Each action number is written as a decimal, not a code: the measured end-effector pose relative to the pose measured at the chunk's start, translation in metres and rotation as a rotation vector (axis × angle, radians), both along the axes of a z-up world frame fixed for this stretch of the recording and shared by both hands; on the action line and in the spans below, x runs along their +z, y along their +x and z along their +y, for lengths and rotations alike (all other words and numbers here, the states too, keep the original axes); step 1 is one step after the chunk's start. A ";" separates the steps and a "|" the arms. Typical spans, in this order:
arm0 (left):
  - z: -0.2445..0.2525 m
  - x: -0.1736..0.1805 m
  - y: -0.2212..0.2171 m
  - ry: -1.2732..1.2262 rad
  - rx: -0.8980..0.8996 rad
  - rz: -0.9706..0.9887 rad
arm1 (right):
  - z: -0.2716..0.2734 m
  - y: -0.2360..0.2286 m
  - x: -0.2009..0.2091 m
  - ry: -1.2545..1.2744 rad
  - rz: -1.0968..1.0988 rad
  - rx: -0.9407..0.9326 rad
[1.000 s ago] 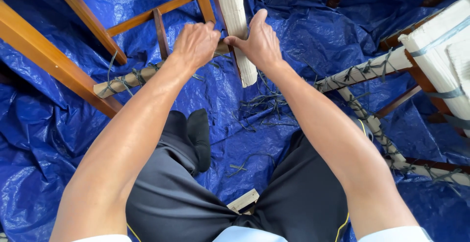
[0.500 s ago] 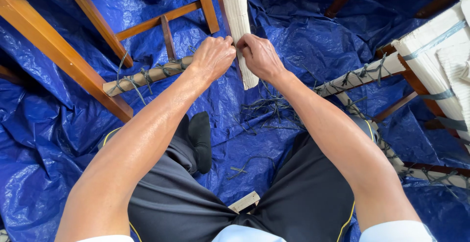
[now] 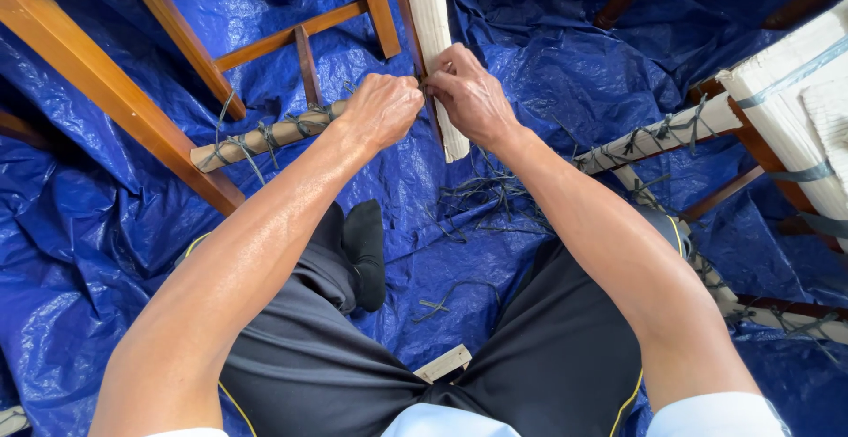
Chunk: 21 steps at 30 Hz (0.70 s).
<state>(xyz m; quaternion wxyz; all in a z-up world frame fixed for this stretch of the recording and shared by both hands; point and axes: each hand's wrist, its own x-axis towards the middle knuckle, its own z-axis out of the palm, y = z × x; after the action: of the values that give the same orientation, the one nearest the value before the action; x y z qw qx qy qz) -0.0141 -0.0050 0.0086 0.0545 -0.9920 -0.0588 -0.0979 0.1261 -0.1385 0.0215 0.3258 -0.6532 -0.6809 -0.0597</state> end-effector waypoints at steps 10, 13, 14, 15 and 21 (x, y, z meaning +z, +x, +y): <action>-0.006 0.015 0.003 -0.171 -0.029 0.064 | 0.013 0.004 -0.002 0.039 0.197 0.047; -0.010 0.029 0.005 -0.243 -0.095 -0.029 | 0.015 0.009 -0.008 -0.013 0.416 0.043; -0.010 0.034 0.005 -0.244 -0.097 -0.027 | 0.016 0.012 -0.010 -0.013 0.418 0.041; -0.010 0.038 0.006 -0.272 -0.099 -0.080 | 0.017 0.015 -0.011 -0.010 0.342 0.051; -0.005 0.057 0.004 -0.372 -0.055 -0.311 | 0.017 0.017 -0.008 -0.014 0.284 0.142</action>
<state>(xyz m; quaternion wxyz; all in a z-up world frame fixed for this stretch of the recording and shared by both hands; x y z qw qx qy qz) -0.0104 -0.0100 0.0658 -0.1415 -0.9591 -0.0567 -0.2384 0.1428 -0.1216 0.0135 0.4178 -0.6076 -0.6727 0.0610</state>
